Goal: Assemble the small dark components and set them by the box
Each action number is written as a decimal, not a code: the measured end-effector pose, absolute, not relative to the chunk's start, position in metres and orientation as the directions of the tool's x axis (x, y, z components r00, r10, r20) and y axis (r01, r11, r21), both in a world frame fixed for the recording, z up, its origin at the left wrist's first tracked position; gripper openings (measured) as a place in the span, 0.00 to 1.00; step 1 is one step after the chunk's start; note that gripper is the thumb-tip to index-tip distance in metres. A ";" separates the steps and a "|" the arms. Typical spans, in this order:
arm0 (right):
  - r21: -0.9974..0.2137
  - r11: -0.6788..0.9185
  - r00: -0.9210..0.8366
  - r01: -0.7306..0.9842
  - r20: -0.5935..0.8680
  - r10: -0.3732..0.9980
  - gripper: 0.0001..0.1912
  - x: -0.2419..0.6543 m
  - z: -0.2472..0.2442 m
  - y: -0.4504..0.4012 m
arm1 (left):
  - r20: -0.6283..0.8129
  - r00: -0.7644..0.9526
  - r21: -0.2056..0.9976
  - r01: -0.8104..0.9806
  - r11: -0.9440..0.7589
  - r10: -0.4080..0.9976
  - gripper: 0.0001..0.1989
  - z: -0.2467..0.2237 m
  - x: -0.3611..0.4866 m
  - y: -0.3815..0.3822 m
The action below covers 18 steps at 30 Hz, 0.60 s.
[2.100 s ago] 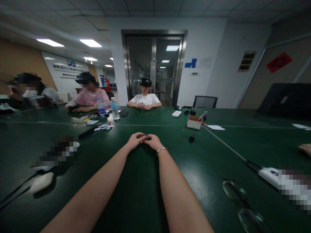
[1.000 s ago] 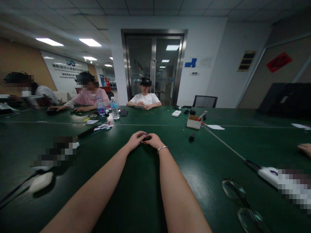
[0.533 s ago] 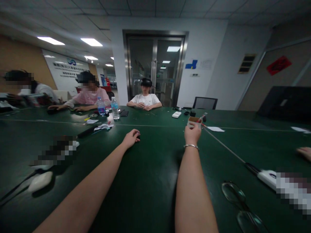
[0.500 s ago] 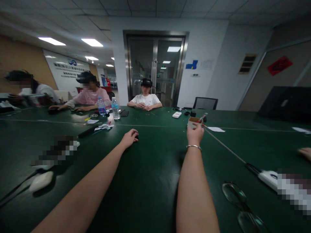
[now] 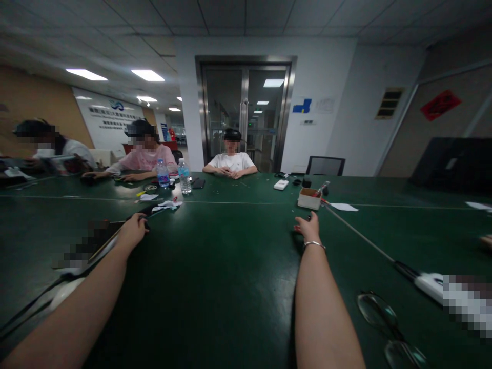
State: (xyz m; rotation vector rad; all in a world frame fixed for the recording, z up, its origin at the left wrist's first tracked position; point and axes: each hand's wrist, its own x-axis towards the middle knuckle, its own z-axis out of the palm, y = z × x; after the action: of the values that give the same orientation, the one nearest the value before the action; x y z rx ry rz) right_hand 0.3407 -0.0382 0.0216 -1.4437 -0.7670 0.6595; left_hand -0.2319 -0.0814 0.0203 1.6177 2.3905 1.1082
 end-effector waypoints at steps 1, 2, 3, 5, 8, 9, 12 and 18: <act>-0.998 0.035 0.597 0.044 0.054 0.800 0.45 0.341 0.022 -0.039 | 0.346 -0.465 0.570 0.794 0.211 0.815 0.15 0.020 -0.234 -0.083; -0.999 0.038 0.586 0.036 0.052 0.808 0.44 0.341 0.022 -0.039 | 0.361 -0.469 0.551 0.805 0.222 0.806 0.16 0.019 -0.235 -0.085; -0.999 0.039 0.578 0.031 0.049 0.815 0.44 0.341 0.023 -0.038 | 0.380 -0.462 0.523 0.822 0.226 0.802 0.16 0.019 -0.236 -0.085; -0.999 0.035 0.565 0.018 0.039 0.824 0.43 0.341 0.022 -0.037 | 0.414 -0.430 0.462 0.859 0.221 0.803 0.16 0.018 -0.235 -0.085; -0.999 0.036 0.562 -0.002 0.028 0.827 0.42 0.339 0.021 -0.035 | 0.418 -0.428 0.455 0.862 0.223 0.801 0.16 0.015 -0.235 -0.084; -0.999 0.037 0.564 -0.007 0.027 0.825 0.41 0.338 0.020 -0.035 | 0.412 -0.443 0.477 0.849 0.226 0.796 0.16 0.015 -0.236 -0.083; -0.999 0.036 0.563 -0.001 0.030 0.826 0.37 0.329 0.019 -0.034 | 0.394 -0.492 0.556 0.800 0.225 0.776 0.16 0.013 -0.238 -0.083; -0.993 0.028 0.445 0.118 0.079 0.892 0.19 0.306 0.018 -0.033 | 0.403 -0.552 0.573 0.774 0.269 0.730 0.15 0.012 -0.239 -0.081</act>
State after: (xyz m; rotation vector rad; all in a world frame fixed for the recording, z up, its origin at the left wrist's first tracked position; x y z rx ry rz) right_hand 0.3064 -0.0328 0.0176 -1.4316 -0.9582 0.7671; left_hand -0.2394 -0.0811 0.0120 1.5128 2.5486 1.2071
